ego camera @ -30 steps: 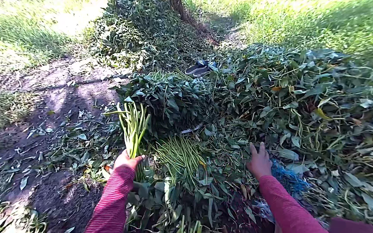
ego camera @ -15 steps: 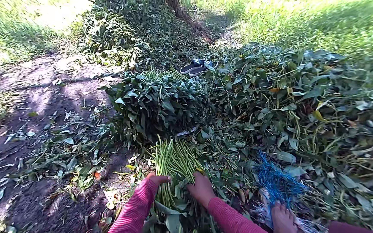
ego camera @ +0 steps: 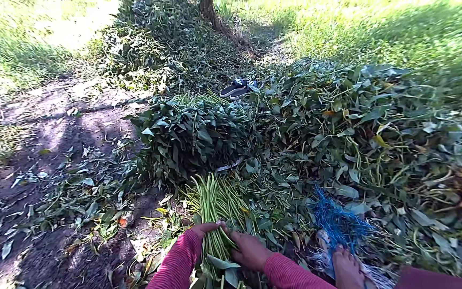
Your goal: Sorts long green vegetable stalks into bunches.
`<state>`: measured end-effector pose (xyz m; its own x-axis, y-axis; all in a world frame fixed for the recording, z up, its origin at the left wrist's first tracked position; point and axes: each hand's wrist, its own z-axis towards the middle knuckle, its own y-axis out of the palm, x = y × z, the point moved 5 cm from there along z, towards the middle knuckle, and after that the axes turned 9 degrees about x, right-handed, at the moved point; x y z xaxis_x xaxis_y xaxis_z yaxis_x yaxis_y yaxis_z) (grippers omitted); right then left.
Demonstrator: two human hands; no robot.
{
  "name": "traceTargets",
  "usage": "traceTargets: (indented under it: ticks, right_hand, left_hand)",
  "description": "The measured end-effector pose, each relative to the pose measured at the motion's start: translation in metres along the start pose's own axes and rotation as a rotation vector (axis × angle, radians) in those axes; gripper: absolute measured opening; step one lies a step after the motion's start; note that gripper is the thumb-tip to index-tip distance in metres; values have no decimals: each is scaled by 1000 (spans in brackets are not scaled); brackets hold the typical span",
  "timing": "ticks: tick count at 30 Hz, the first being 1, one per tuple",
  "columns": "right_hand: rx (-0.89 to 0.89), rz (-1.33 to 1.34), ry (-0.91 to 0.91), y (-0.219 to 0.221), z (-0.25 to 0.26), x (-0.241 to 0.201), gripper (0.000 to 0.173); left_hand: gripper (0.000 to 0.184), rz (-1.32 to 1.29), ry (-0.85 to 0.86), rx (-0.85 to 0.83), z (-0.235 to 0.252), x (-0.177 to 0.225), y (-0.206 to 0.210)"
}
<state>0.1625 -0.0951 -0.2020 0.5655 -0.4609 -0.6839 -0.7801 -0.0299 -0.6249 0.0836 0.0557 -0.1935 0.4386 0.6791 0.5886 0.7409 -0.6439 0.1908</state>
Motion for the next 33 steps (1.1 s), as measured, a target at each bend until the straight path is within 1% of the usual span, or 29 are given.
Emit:
traceTargets:
  ticks: [2,4,6,8,9,10,11,13,15,16,18,19,20,21,22,24,26,27,28,29,30,31,33]
  right_hand:
    - [-44,25,34,-2,-1,16,42]
    - [-80,34,59,-14,-2,30,47]
    - [-121,20,106,-40,-4,39,62]
    - [-163,19,135,-78,-8,35,81]
    - [-155,51,139,-99,-12,29,85]
    - [-114,124,123,-119,-16,20,83]
    - [-45,233,83,-138,-20,9,78]
    - [132,475,-16,-166,-29,-17,61]
    - [275,655,-135,-178,-37,-43,44]
    - [295,689,-186,-178,-41,-54,45]
    - [288,597,-219,-168,-45,-68,55]
    - [296,526,-207,-161,-45,-68,51]
    - [307,490,-183,-152,-45,-65,43]
    - [304,498,-156,-143,-45,-61,37]
    - [273,545,-132,-135,-45,-56,35]
    - [145,651,-101,-119,-48,-51,31]
    - [43,639,-52,-116,-51,-47,28]
    - [58,592,-2,-124,-52,-43,32]
    - [121,539,38,-137,-55,-38,41]
    - [222,522,42,-154,-58,-32,48]
    - [315,564,10,-172,-66,-29,58]
    - [372,663,-62,-188,-77,-32,68]
    - [386,933,-241,-211,-102,-49,83]
  left_hand:
    - [22,-12,82,-4,-7,13,-2]
    - [26,-6,164,18,-19,33,-2]
    - [30,3,234,33,-31,53,-3]
    - [32,22,294,30,-45,71,-1]
    - [32,35,313,21,-53,77,1]
    - [34,44,332,5,-59,82,4]
    - [35,54,354,-23,-65,86,7]
    - [39,95,405,-76,-77,94,16]
    - [40,154,446,-110,-93,101,29]
    - [42,172,466,-120,-101,104,36]
    - [45,154,510,-140,-116,109,48]
    - [43,126,532,-161,-123,112,55]
    - [43,85,560,-186,-129,114,61]
    - [43,46,596,-219,-135,117,66]
    - [43,9,638,-275,-140,120,71]
    - [41,-38,701,-414,-146,121,78]
    - [40,-54,691,-509,-150,115,85]
    - [41,-51,664,-503,-152,112,88]
    - [42,-32,634,-459,-155,110,91]
    - [42,5,614,-400,-157,108,95]
    - [41,62,605,-332,-162,107,99]
    - [41,136,607,-273,-166,106,105]
    - [43,347,633,-218,-175,102,123]
